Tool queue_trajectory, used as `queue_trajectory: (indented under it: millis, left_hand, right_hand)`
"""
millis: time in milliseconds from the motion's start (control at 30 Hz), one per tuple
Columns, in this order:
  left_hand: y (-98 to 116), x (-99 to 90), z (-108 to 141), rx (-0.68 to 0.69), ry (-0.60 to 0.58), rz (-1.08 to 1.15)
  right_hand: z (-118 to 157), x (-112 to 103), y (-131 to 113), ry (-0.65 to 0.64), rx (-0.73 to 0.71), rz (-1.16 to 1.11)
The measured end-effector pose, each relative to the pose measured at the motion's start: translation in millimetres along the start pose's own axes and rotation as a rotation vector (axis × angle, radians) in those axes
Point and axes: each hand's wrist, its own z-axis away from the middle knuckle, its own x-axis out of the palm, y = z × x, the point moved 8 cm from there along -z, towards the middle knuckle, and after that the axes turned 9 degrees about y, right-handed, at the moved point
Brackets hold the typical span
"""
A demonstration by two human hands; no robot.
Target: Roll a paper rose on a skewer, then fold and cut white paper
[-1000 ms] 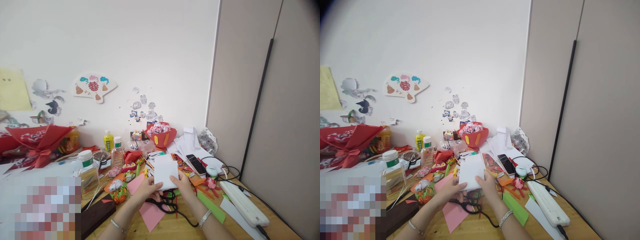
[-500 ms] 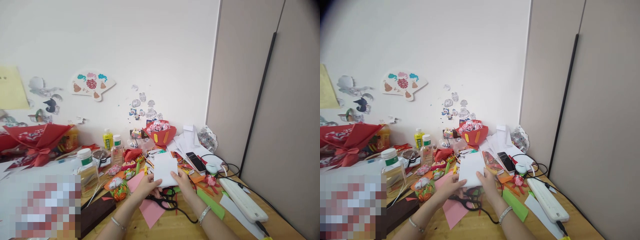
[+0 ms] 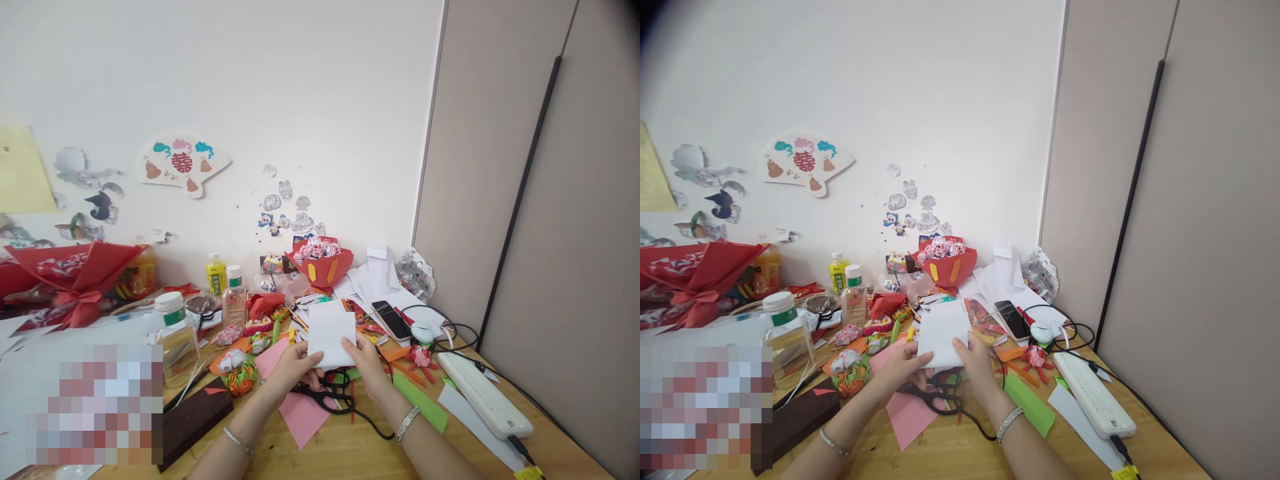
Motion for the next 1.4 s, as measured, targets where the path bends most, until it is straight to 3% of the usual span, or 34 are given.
queue_trajectory:
  millis: [233,433,567,1100,1400]
  left_hand:
    - [-2.7,0.7,-1.3,0.008,-0.001,-0.046]
    - [16.1,-31.0,-7.0,0.201,0.278,-0.003]
    - [26.5,-45.0,-5.5,0.268,0.36,0.023]
    - [28.8,-49.0,-2.9,0.328,0.398,0.046]
    - [41.4,-40.6,5.4,0.455,0.385,-0.173]
  right_hand:
    - [-0.9,-1.1,1.3,-0.004,-0.009,0.022]
    - [2.6,4.6,1.5,-0.066,-0.017,0.094]
    - [4.7,8.5,2.0,-0.083,-0.026,0.147]
    - [4.0,9.6,6.4,-0.094,-0.031,0.139]
    - [-1.5,-0.7,-3.2,-0.002,-0.008,0.116]
